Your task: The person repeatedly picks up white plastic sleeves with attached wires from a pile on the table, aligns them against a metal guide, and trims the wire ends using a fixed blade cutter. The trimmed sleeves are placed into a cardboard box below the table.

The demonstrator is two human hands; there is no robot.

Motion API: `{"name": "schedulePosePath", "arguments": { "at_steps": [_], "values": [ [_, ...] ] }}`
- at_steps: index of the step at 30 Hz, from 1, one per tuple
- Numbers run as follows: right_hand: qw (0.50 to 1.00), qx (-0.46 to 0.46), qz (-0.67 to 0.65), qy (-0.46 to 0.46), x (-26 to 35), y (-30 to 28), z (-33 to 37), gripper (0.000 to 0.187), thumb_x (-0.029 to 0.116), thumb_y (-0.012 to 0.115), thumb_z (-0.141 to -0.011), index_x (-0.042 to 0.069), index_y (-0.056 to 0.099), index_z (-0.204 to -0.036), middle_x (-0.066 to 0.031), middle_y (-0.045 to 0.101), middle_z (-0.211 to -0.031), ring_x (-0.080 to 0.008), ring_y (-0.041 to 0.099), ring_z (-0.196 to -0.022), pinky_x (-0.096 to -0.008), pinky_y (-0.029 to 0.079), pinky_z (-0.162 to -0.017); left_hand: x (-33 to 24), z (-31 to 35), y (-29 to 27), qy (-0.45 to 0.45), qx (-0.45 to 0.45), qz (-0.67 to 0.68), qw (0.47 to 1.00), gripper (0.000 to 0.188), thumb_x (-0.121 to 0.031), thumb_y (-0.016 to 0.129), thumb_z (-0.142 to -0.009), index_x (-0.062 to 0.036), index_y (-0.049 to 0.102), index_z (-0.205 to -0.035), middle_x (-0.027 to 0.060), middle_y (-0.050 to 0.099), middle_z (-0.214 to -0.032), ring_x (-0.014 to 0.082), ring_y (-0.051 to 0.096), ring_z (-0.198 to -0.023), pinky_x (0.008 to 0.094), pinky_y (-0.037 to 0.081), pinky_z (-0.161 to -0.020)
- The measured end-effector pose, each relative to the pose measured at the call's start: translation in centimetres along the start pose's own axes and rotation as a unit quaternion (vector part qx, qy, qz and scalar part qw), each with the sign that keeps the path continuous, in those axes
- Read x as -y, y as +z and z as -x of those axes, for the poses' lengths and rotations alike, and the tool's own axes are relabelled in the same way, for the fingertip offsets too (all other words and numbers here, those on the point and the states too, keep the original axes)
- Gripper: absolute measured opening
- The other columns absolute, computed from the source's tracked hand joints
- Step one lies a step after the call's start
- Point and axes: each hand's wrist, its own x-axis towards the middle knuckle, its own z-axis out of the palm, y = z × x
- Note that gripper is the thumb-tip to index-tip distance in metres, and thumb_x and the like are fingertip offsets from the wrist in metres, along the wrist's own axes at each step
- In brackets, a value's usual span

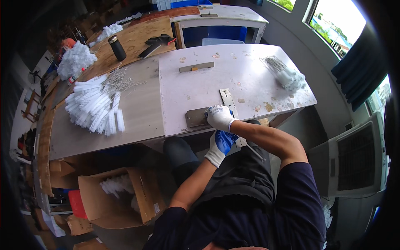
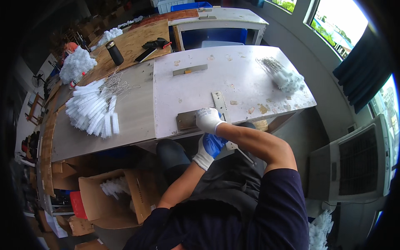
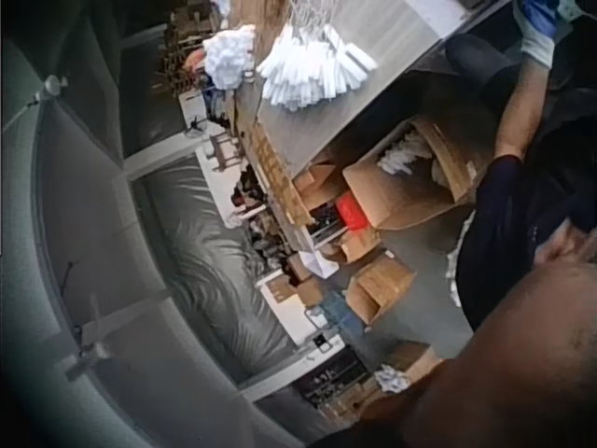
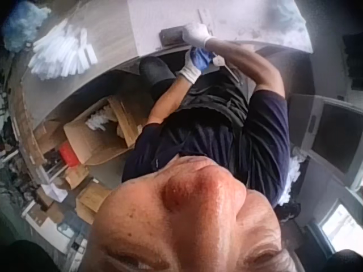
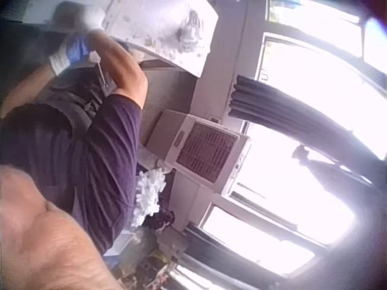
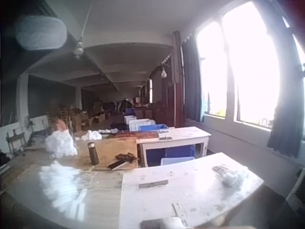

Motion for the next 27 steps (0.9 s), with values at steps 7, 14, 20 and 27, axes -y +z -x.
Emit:
{"name": "schedulePosePath", "arguments": {
  "at_steps": [7, 14, 20, 27],
  "values": [
    [0.996, -0.028, -0.073, -0.032, -1.7, 1.0, 0.3, 0.051, 0.043, 0.045, -0.102, 0.001, 0.074, -0.099, -0.0214, 0.074, -0.100, -0.0388, 0.070, -0.095, -0.0477, 0.054, -0.088, -6.3, 5.0, 1.8, -0.056, -0.172, -0.188, 0.965, 0.032, -0.036, 0.060, -0.101, -0.0101, 0.061, -0.082, -0.0068, 0.039, -0.056, 0.0061, 0.037, -0.043, 0.0236, 0.026, -0.040],
    [0.929, 0.038, 0.173, -0.325, -5.7, -2.7, -2.4, 0.052, 0.050, 0.067, -0.089, 0.001, 0.064, -0.106, -0.0160, 0.070, -0.099, -0.0322, 0.070, -0.097, -0.0413, 0.053, -0.089, -14.0, 5.8, 3.7, -0.113, -0.152, -0.431, 0.882, 0.020, -0.018, 0.055, -0.102, -0.0053, 0.069, -0.096, -0.0043, 0.054, -0.064, 0.0030, 0.046, -0.050, 0.0219, 0.034, -0.044],
    [0.907, 0.008, 0.176, -0.383, -7.3, 0.4, -6.7, 0.033, 0.032, 0.067, -0.081, 0.005, 0.063, -0.099, -0.0114, 0.068, -0.093, -0.0296, 0.069, -0.090, -0.0416, 0.053, -0.082, -17.2, 5.1, 4.8, -0.175, -0.153, -0.522, 0.821, 0.028, -0.021, 0.056, -0.102, -0.0028, 0.072, -0.088, -0.0044, 0.055, -0.066, 0.0034, 0.045, -0.055, 0.0218, 0.035, -0.049],
    [0.922, 0.070, 0.110, -0.364, -7.1, 0.5, -6.8, 0.062, 0.060, 0.065, -0.082, 0.002, 0.063, -0.101, -0.0167, 0.068, -0.096, -0.0336, 0.068, -0.092, -0.0431, 0.052, -0.083, -18.8, 4.3, 5.5, -0.204, -0.115, -0.571, 0.787, 0.028, -0.021, 0.057, -0.101, -0.0015, 0.072, -0.086, -0.0038, 0.057, -0.070, 0.0042, 0.047, -0.062, 0.0228, 0.038, -0.058]
  ]
}}
